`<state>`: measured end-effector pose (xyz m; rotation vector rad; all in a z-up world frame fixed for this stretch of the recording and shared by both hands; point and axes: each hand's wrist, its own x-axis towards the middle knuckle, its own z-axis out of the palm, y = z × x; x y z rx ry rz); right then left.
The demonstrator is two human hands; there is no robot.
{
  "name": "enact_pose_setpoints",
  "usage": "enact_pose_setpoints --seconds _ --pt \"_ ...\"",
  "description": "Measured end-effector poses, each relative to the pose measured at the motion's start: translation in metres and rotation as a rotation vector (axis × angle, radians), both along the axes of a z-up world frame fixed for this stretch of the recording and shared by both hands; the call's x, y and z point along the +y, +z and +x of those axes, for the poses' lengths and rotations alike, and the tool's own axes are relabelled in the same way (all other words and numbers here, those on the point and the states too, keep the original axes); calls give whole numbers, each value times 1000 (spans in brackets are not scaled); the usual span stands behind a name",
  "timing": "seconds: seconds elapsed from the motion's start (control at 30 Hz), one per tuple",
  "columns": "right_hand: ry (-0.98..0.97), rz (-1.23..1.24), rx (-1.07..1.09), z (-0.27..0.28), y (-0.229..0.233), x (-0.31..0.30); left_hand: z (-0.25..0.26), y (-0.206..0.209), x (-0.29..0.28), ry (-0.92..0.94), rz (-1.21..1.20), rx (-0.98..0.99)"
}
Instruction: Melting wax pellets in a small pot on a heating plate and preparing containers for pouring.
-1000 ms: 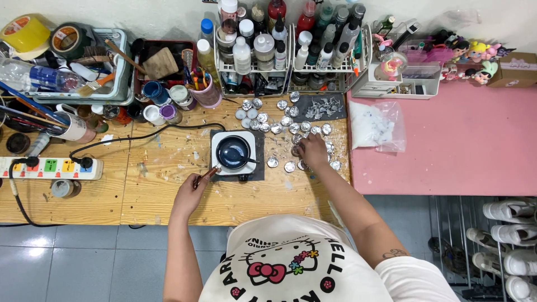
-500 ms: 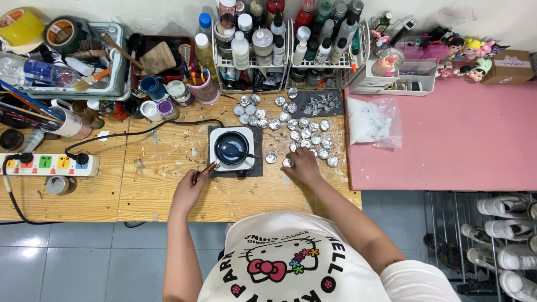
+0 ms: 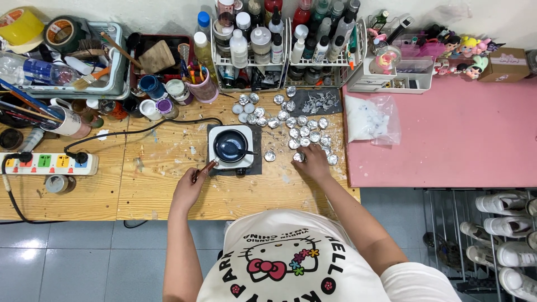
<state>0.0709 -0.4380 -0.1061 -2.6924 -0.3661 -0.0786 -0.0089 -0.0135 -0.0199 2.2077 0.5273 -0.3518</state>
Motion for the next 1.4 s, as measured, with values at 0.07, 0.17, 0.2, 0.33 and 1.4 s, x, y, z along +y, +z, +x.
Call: enact_pose_setpoints --seconds 0.07,0.17,0.2,0.33,1.4 --pt "-9 10 7 1 -9 4 -1 1 0 3 4 -3" --pt "-14 36 52 1 -8 19 -2 0 0 4 6 -17" --pt "-10 50 90 2 -5 24 -1 -1 0 2 3 -30" --pt "70 60 175 2 19 61 -3 0 -2 7 5 -37" --pt "48 1096 561 14 74 133 -17 -13 -19 -17 -56 -55"
